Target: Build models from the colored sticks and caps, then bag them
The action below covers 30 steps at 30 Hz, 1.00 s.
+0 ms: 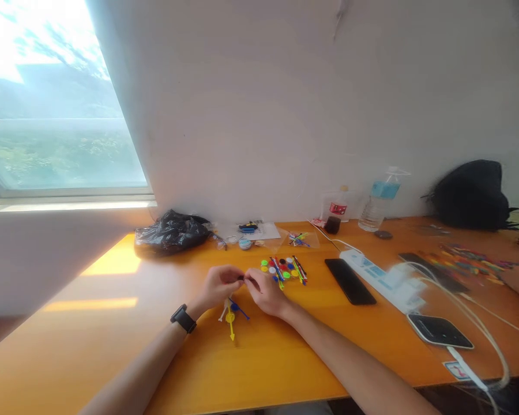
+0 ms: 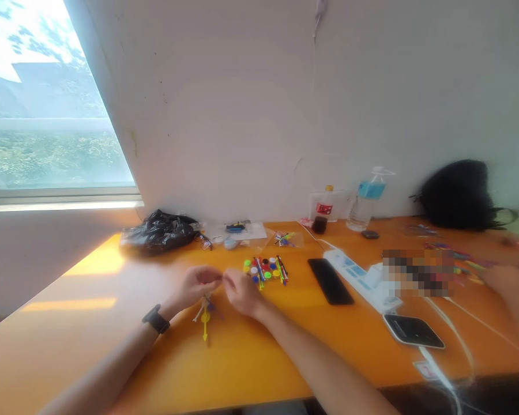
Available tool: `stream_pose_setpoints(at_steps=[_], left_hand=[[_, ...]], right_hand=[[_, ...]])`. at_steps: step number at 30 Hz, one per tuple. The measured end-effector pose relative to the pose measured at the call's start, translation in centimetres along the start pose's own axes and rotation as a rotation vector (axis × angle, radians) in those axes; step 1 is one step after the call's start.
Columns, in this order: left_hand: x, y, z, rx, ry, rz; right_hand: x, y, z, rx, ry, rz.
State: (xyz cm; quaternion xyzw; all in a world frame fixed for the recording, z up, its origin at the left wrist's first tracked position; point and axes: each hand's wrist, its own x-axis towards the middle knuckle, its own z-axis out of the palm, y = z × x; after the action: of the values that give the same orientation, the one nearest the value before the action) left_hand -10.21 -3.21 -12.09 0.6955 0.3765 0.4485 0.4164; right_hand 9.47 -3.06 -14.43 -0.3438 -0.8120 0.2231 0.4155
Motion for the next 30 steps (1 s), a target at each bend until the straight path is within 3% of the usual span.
stream_pose_setpoints(at_steps=[7,14,19,23,30], left_hand=[[0.2,-0.4,-0.1,-0.033,0.002,0.012],[-0.1,-0.2,0.1,0.088,0.080,0.038],[0.2,-0.4,-0.6,0.216,0.128,0.064],[0.6,-1.4,-1.3,0.232,0.179,-0.016],[0.1,-0.9,-0.8,0.190,-0.068,-0.019]], right_hand=[[-0.1,0.0,0.3,-0.016,-0.019,-0.005],[0.0,0.3,0.1,-0.044,0.079,0.062],[0.1,0.4,-0.4,-0.032,0.040,0.104],[0.0,0.3,-0.6,-0.099,-0.053,0.180],[-0.3,0.5,-0.6,-0.314,-0.028,0.028]])
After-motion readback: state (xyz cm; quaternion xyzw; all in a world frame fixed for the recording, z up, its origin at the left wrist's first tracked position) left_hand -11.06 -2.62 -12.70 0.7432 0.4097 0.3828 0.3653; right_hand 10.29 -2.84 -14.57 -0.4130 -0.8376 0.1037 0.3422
